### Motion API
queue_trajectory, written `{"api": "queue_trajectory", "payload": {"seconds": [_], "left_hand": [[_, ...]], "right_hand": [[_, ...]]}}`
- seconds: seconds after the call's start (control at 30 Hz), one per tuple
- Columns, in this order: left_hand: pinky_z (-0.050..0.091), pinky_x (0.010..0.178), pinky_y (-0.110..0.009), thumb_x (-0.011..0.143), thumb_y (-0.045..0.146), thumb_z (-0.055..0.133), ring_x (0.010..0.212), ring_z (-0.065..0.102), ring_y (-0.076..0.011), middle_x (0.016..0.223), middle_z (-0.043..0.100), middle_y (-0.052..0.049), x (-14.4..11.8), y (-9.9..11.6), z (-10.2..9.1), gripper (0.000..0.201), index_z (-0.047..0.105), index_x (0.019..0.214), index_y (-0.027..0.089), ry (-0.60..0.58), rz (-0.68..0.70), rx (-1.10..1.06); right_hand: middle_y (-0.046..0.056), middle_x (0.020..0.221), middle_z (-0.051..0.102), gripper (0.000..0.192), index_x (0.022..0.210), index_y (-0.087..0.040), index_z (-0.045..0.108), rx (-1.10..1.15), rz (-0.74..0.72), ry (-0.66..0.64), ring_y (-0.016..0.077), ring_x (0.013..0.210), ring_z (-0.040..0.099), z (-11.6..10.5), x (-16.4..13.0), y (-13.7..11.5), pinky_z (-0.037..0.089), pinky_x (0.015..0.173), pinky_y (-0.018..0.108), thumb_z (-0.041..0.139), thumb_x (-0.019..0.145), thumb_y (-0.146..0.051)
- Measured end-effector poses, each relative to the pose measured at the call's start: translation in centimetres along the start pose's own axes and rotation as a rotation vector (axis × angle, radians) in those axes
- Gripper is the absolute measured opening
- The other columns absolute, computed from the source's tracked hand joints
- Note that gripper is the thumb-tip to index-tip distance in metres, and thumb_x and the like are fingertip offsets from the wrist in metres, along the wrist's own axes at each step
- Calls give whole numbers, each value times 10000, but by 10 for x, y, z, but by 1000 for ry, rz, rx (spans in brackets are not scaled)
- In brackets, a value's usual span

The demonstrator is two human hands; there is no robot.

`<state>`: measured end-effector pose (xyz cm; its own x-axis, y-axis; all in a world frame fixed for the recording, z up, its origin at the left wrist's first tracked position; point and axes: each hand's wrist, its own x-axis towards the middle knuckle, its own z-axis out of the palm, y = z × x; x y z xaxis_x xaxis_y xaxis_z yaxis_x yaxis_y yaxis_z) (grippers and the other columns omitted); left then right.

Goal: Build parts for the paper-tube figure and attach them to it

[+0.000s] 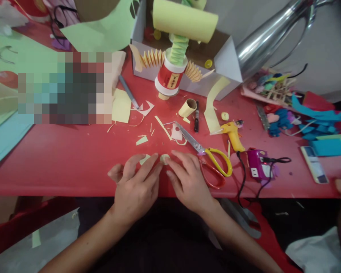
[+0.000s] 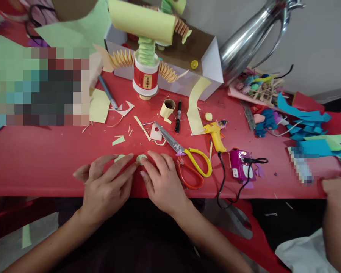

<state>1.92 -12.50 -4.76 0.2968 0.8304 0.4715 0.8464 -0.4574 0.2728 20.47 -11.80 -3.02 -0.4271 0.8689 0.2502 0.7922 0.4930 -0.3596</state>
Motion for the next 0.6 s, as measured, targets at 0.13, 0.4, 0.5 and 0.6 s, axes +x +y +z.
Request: {"api": "queue_trajectory", "payload": {"seconds": [0.13, 0.4, 0.5, 0.6], "left_hand": [[421, 892, -471, 832, 140, 634, 1119, 562, -315, 1263, 691, -6, 0, 0, 0, 358, 699, 1168, 247, -1, 2, 11], [371, 871, -476, 837, 144, 626, 1089, 562, -306, 1201, 722, -20, 4, 3, -3, 313, 719, 1120, 241, 18, 23, 68], [361, 866, -476, 837, 134, 626, 1082, 567, -304, 1179, 731, -24, 4, 4, -3, 301, 727, 1096, 246, 26, 16, 80], [372, 879, -465, 827, 117, 630, 1055, 581, -290, 1157, 738, -28, 2, 3, -3, 301, 728, 1083, 241, 67, 10, 61]], "right_hand": [[167, 1333, 511, 386, 1329, -138, 578, 14, 25, 53, 299, 1201, 459, 0, -1, 2, 418, 1051, 513, 531, 966, -260], [176, 1321, 515, 374, 1321, -168, 602, -53, -32, 33, 319, 1176, 450, 4, -3, -1, 457, 1003, 528, 520, 969, -267], [183, 1318, 515, 358, 1301, -160, 593, 14, -8, 94, 315, 1185, 472, 2, -3, 1, 454, 1005, 534, 532, 964, -260], [178, 1260, 542, 313, 1240, -144, 583, 169, 76, 234, 287, 1161, 518, -2, -7, 2, 465, 1004, 507, 563, 946, -247]]}}
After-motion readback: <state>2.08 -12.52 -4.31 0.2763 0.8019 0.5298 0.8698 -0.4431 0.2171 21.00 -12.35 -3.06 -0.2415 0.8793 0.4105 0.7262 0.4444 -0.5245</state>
